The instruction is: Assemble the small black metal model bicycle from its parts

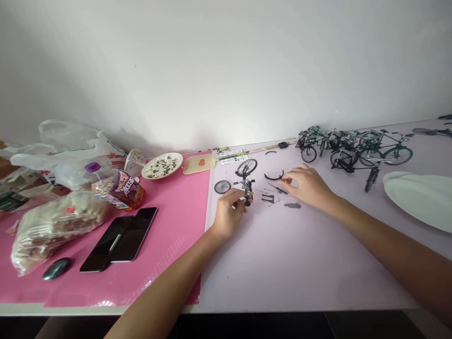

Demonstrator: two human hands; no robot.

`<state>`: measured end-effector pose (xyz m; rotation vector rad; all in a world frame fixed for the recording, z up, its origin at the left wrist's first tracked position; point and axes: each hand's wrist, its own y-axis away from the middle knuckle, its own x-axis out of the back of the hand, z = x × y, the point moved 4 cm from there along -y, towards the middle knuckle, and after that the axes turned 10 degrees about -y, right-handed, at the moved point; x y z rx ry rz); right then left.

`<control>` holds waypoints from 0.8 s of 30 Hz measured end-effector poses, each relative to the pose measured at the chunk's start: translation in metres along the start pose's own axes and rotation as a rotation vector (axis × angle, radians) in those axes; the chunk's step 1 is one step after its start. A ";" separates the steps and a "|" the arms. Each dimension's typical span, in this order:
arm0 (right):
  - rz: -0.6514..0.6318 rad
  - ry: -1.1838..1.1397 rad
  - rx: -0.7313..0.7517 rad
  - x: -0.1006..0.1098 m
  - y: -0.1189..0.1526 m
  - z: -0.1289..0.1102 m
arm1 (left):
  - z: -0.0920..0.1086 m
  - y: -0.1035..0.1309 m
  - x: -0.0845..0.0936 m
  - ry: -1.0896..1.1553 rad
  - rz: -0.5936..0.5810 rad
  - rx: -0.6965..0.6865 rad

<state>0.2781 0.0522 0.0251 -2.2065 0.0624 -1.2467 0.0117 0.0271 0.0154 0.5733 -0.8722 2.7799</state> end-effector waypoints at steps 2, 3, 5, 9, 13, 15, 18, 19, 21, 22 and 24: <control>-0.088 0.015 -0.036 -0.005 0.002 0.002 | -0.001 0.000 0.000 -0.010 -0.002 0.007; -0.111 0.018 -0.053 -0.007 0.003 0.003 | -0.001 0.000 0.001 -0.015 -0.003 0.008; -0.131 0.024 -0.082 -0.011 0.004 0.003 | -0.003 -0.001 0.001 -0.019 -0.006 0.005; -0.115 0.053 -0.091 -0.020 0.006 0.002 | -0.004 0.000 0.000 -0.006 -0.009 -0.025; -0.055 0.066 -0.054 -0.022 0.006 -0.001 | -0.005 0.000 -0.001 -0.008 -0.018 -0.023; 0.007 0.056 -0.009 -0.019 0.005 -0.004 | -0.006 -0.001 -0.001 -0.008 -0.025 0.016; 0.108 -0.059 0.083 -0.012 0.004 -0.014 | -0.008 -0.002 0.000 -0.005 -0.044 0.092; 0.138 -0.121 0.120 -0.010 0.005 -0.018 | -0.009 -0.002 0.000 -0.003 -0.048 0.113; 0.185 -0.236 0.199 -0.007 0.006 -0.028 | -0.010 -0.002 0.000 -0.001 -0.053 0.138; 0.202 -0.279 0.231 -0.006 0.007 -0.033 | -0.011 -0.002 0.000 -0.001 -0.054 0.140; 0.229 -0.335 0.261 -0.005 0.009 -0.041 | -0.011 -0.003 -0.001 -0.006 -0.057 0.133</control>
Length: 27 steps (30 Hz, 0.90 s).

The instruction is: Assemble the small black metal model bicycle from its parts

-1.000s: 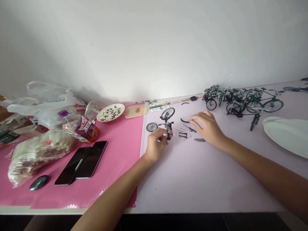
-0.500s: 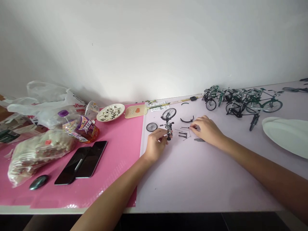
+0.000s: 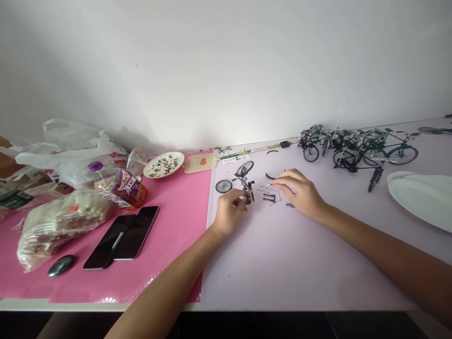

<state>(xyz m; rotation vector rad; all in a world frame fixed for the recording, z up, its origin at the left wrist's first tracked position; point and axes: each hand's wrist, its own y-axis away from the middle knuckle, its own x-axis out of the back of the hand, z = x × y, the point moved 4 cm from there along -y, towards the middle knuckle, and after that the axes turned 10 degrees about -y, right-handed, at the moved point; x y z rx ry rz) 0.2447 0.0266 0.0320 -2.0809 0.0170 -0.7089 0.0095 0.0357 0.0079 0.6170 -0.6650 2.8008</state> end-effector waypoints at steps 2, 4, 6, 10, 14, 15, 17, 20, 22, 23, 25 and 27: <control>0.022 -0.039 -0.006 -0.002 0.001 -0.005 | 0.000 0.000 0.000 -0.009 -0.004 -0.010; 0.041 -0.071 -0.018 -0.003 0.002 -0.009 | 0.000 0.000 -0.001 -0.018 -0.010 -0.010; 0.049 -0.085 -0.021 -0.003 0.002 -0.011 | 0.001 0.000 0.000 -0.038 -0.014 -0.010; 0.064 -0.079 -0.043 -0.003 0.002 -0.012 | 0.003 0.000 0.002 -0.100 -0.003 -0.058; 0.120 -0.111 -0.217 -0.004 0.006 0.000 | 0.006 0.001 0.001 -0.144 0.002 -0.176; 0.140 -0.138 -0.280 -0.004 0.008 0.005 | 0.007 0.001 0.001 -0.164 0.005 -0.211; 0.190 -0.205 -0.408 -0.005 0.013 0.017 | 0.009 0.003 0.001 -0.224 0.019 -0.281; 0.253 -0.330 -0.604 -0.007 0.019 0.037 | 0.011 0.004 0.002 -0.366 0.027 -0.367; 0.281 -0.471 -0.703 -0.007 0.020 0.047 | 0.012 0.005 0.004 -0.482 0.016 -0.414; 0.294 -0.549 -0.727 -0.007 0.019 0.051 | 0.013 0.006 0.005 -0.539 0.009 -0.438; 0.320 -0.671 -0.729 -0.003 0.015 0.052 | 0.015 0.006 0.007 -0.640 0.002 -0.495; 0.331 -0.715 -0.707 0.003 0.010 0.049 | 0.019 0.006 0.009 -0.705 0.005 -0.555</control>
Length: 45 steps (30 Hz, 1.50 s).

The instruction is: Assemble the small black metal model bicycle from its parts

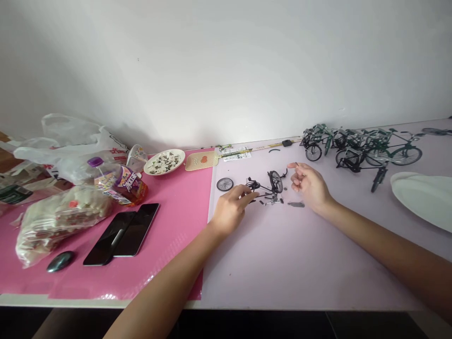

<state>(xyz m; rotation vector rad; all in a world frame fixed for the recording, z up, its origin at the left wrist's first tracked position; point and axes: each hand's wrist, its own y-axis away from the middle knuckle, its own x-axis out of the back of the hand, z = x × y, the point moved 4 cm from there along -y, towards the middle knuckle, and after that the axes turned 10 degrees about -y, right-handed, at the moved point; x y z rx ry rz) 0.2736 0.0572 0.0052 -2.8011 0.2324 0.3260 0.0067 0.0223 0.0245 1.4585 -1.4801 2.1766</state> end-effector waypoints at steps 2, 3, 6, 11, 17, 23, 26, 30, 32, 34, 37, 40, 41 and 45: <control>-0.005 0.032 0.021 -0.002 0.002 -0.010 | 0.003 -0.002 0.004 -0.032 0.004 -0.058; -0.006 0.080 0.040 -0.003 0.003 -0.016 | 0.006 -0.004 0.007 -0.045 0.000 -0.087; -0.058 0.334 0.134 -0.013 0.011 -0.028 | 0.016 -0.007 0.012 -0.093 -0.016 -0.162; -0.272 0.627 0.198 -0.033 0.024 -0.035 | 0.030 -0.009 0.016 -0.070 -0.039 -0.217; -0.414 0.685 0.203 -0.041 0.031 -0.045 | 0.032 -0.009 0.016 -0.126 -0.029 -0.217; -0.485 0.809 0.396 -0.048 0.038 -0.045 | 0.029 -0.009 0.017 -0.121 -0.006 -0.196; -0.499 0.840 0.428 -0.050 0.039 -0.045 | 0.029 -0.008 0.016 -0.120 0.011 -0.201; -0.442 0.921 0.496 -0.051 0.040 -0.047 | 0.027 -0.008 0.014 -0.095 0.007 -0.200; -0.407 0.983 0.549 -0.052 0.042 -0.048 | 0.026 -0.009 0.013 -0.091 0.008 -0.200; -0.393 1.022 0.587 -0.054 0.045 -0.047 | 0.025 -0.009 0.012 -0.081 0.007 -0.195; -0.386 1.030 0.606 -0.057 0.048 -0.044 | 0.022 -0.009 0.010 -0.059 -0.001 -0.182; -0.362 1.005 0.613 -0.057 0.047 -0.041 | 0.019 -0.008 0.007 -0.007 -0.010 -0.150; -0.356 0.998 0.619 -0.056 0.046 -0.040 | 0.019 -0.008 0.006 0.022 -0.006 -0.130; -0.323 0.984 0.682 -0.053 0.044 -0.041 | 0.017 -0.004 0.006 0.293 0.077 0.076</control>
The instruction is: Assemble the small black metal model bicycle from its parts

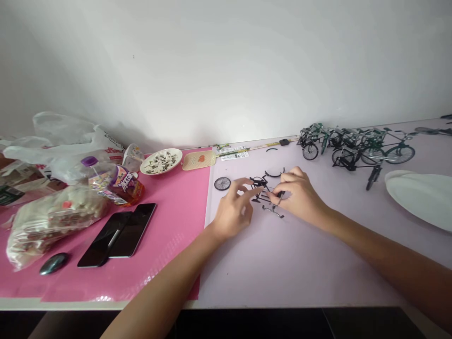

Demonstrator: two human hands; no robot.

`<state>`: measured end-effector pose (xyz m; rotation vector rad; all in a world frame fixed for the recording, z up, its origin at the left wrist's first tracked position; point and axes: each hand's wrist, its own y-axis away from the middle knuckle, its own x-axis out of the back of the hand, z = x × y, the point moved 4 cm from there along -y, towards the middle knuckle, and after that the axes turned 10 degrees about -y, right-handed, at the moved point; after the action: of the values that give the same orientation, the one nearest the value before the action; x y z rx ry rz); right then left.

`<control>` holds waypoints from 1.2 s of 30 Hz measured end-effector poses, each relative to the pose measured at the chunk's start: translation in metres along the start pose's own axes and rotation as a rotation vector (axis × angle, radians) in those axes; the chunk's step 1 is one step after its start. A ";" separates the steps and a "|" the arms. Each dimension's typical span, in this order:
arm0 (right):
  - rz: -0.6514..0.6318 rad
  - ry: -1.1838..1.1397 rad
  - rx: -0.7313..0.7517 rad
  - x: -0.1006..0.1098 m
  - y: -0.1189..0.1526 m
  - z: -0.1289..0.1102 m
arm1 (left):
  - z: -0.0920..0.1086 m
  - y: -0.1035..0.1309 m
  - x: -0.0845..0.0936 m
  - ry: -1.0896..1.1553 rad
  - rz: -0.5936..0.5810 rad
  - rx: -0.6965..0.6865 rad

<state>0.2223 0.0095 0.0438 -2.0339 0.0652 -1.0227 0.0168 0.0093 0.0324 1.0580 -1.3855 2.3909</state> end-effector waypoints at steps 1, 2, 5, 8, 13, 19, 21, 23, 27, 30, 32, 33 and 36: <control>0.016 0.006 0.010 0.001 0.000 0.000 | -0.002 0.001 0.000 0.112 0.040 0.099; 0.029 0.013 0.020 0.002 -0.001 -0.001 | -0.005 0.002 0.000 0.230 0.076 0.214; 0.048 0.050 0.054 0.004 -0.001 -0.006 | -0.015 0.004 -0.007 0.545 0.101 0.579; 0.041 0.092 0.109 0.003 -0.001 -0.015 | -0.014 0.001 -0.018 0.747 -0.011 0.794; 0.022 0.151 0.216 -0.004 0.001 -0.031 | -0.008 -0.002 -0.026 0.910 -0.150 0.808; 0.016 0.199 0.284 -0.010 0.001 -0.044 | -0.016 0.004 -0.032 0.992 -0.146 0.873; 0.007 0.197 0.278 -0.010 0.001 -0.045 | -0.019 0.005 -0.033 0.986 -0.129 0.894; -0.022 0.171 0.253 -0.009 0.002 -0.045 | -0.021 0.006 -0.032 0.957 -0.096 0.916; -0.065 0.061 0.176 -0.003 0.003 -0.044 | -0.023 0.005 -0.029 0.914 -0.043 0.932; -0.020 0.000 0.124 0.002 0.003 -0.039 | -0.022 0.004 -0.028 0.900 -0.044 0.923; 0.028 0.001 0.119 0.003 0.002 -0.034 | -0.022 0.004 -0.028 0.893 -0.043 0.922; 0.051 0.007 0.135 0.003 0.001 -0.032 | -0.022 0.004 -0.027 0.890 -0.043 0.919; 0.107 0.036 0.220 0.004 0.000 -0.028 | -0.022 0.005 -0.027 0.866 -0.046 0.903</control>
<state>0.2055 -0.0104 0.0552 -1.7942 0.0759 -0.9557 0.0235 0.0301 0.0043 0.0316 0.0201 2.8810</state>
